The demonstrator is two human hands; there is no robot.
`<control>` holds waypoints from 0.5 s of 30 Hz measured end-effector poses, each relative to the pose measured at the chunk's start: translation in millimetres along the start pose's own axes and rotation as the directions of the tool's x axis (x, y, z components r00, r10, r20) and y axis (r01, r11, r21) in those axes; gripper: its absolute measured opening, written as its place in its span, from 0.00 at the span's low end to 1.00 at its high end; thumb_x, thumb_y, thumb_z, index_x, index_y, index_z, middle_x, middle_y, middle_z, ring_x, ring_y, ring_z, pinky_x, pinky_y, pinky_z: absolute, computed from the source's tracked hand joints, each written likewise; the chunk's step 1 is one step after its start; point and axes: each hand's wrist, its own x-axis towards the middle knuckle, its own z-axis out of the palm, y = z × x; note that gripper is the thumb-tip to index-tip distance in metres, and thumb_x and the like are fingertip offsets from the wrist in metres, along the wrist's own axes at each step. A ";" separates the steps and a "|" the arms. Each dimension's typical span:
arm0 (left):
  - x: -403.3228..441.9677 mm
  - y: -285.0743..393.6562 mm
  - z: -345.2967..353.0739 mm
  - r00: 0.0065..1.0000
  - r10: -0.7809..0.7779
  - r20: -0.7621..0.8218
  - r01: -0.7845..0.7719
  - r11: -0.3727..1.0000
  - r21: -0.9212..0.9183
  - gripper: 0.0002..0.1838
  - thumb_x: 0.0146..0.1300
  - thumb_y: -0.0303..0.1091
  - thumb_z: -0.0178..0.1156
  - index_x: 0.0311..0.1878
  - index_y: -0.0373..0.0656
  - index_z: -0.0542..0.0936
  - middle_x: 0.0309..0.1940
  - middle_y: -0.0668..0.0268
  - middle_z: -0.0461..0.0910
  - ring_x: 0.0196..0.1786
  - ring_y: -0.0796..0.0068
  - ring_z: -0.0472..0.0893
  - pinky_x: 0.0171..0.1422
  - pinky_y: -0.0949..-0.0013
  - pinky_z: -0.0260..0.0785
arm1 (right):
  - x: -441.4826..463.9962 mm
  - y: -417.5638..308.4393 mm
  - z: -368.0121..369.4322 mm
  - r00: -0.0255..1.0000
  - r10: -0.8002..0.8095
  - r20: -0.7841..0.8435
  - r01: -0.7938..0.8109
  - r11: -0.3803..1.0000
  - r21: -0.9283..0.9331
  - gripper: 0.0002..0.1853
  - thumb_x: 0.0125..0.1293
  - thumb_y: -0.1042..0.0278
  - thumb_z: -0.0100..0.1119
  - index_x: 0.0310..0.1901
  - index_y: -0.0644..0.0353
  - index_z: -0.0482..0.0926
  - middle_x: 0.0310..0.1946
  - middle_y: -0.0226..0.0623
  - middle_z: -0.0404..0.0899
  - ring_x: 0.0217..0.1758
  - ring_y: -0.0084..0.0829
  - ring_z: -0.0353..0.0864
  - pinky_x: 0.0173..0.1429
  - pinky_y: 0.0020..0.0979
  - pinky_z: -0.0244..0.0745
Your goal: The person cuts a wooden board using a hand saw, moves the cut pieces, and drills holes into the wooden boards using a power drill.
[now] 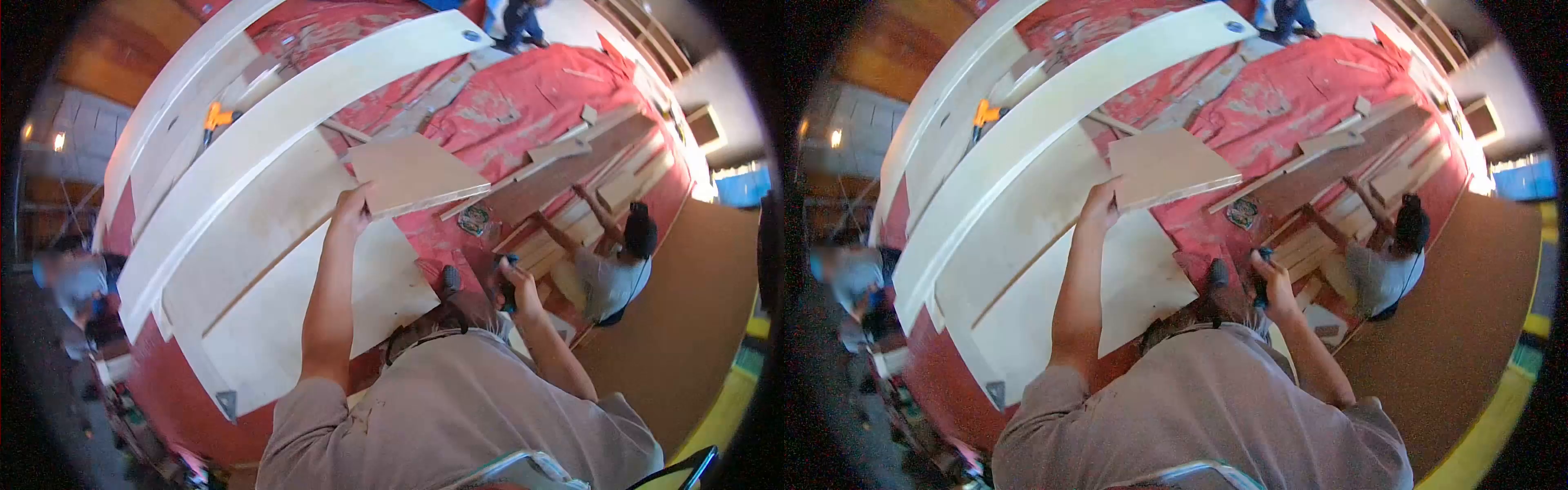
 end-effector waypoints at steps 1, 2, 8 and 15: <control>-5.8 -1.5 16.4 0.997 -0.041 -0.070 0.046 0.995 0.083 0.23 0.72 0.34 0.67 0.63 0.26 0.79 0.54 0.53 0.88 0.51 0.58 0.90 0.57 0.53 0.87 | 7.0 -5.8 -4.4 0.996 0.000 0.091 -0.014 0.989 0.145 0.20 0.77 0.45 0.64 0.42 0.56 0.81 0.25 0.31 0.79 0.19 0.26 0.73 0.24 0.32 0.67; -9.4 -13.6 27.9 0.996 -0.061 -0.066 0.068 0.991 0.117 0.23 0.72 0.34 0.67 0.63 0.26 0.79 0.54 0.53 0.88 0.51 0.58 0.90 0.57 0.53 0.87 | 15.5 -10.4 -10.1 0.983 -0.013 0.182 -0.040 0.958 0.283 0.24 0.78 0.38 0.61 0.43 0.56 0.81 0.25 0.30 0.78 0.18 0.26 0.72 0.23 0.32 0.67; 38.7 -128.8 58.8 0.980 -0.055 -0.193 0.095 0.975 0.203 0.16 0.73 0.38 0.65 0.57 0.40 0.84 0.48 0.60 0.88 0.47 0.64 0.90 0.50 0.54 0.86 | 101.3 -3.8 -43.4 0.993 0.068 0.094 -0.081 0.986 0.148 0.28 0.76 0.32 0.59 0.44 0.54 0.82 0.24 0.30 0.78 0.17 0.24 0.72 0.20 0.30 0.64; 208.8 -325.3 -7.1 0.837 -0.318 -0.446 0.173 0.926 -0.336 0.11 0.70 0.39 0.69 0.52 0.50 0.83 0.36 0.68 0.83 0.45 0.67 0.86 0.46 0.54 0.83 | 118.0 35.7 -73.3 0.994 0.089 -0.071 -0.087 0.996 0.028 0.20 0.74 0.47 0.70 0.42 0.60 0.86 0.26 0.33 0.85 0.17 0.22 0.73 0.22 0.30 0.65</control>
